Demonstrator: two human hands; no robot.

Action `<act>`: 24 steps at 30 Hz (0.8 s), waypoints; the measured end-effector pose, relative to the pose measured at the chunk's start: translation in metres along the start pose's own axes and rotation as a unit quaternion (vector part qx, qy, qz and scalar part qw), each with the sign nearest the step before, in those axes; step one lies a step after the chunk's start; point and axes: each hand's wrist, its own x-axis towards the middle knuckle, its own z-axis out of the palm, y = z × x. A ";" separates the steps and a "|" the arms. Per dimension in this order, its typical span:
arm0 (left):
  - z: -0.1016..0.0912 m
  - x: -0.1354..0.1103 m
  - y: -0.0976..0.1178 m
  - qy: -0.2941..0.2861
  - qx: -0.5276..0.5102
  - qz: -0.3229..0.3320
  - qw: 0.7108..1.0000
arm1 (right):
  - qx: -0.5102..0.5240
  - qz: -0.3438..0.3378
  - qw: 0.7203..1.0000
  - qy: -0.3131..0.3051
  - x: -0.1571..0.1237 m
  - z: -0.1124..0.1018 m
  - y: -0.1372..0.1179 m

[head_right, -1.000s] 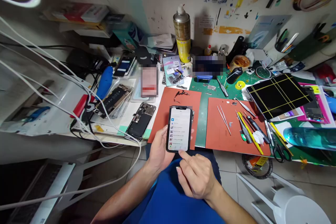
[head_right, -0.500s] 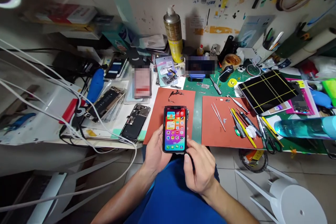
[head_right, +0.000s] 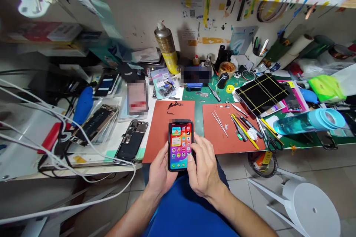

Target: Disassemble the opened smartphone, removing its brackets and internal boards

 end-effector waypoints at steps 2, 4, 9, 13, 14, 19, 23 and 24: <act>-0.003 0.001 -0.001 -0.002 0.002 -0.003 1.000 | -0.024 -0.012 1.000 0.000 0.000 0.001 0.002; -0.005 0.002 -0.002 0.006 0.001 -0.014 1.000 | -0.033 -0.019 0.999 -0.001 0.001 0.000 0.003; -0.007 0.005 -0.005 0.045 0.002 -0.034 0.998 | 0.010 0.014 1.000 0.003 0.002 -0.003 -0.001; -0.003 0.002 -0.013 0.035 0.034 0.002 0.999 | -0.029 0.057 0.998 0.005 -0.008 0.006 -0.003; -0.003 0.000 -0.014 0.031 0.049 0.010 0.998 | -0.039 0.068 0.997 0.003 -0.010 0.009 -0.003; -0.017 -0.002 -0.012 0.034 0.188 0.026 0.981 | -0.027 0.154 0.988 0.010 -0.012 0.012 -0.007; -0.028 -0.007 0.002 0.057 0.322 0.146 0.934 | -0.007 0.175 0.984 0.019 -0.012 -0.002 -0.004; -0.029 -0.010 0.004 0.063 0.339 0.164 0.924 | -0.015 0.177 0.984 0.019 -0.013 -0.009 -0.001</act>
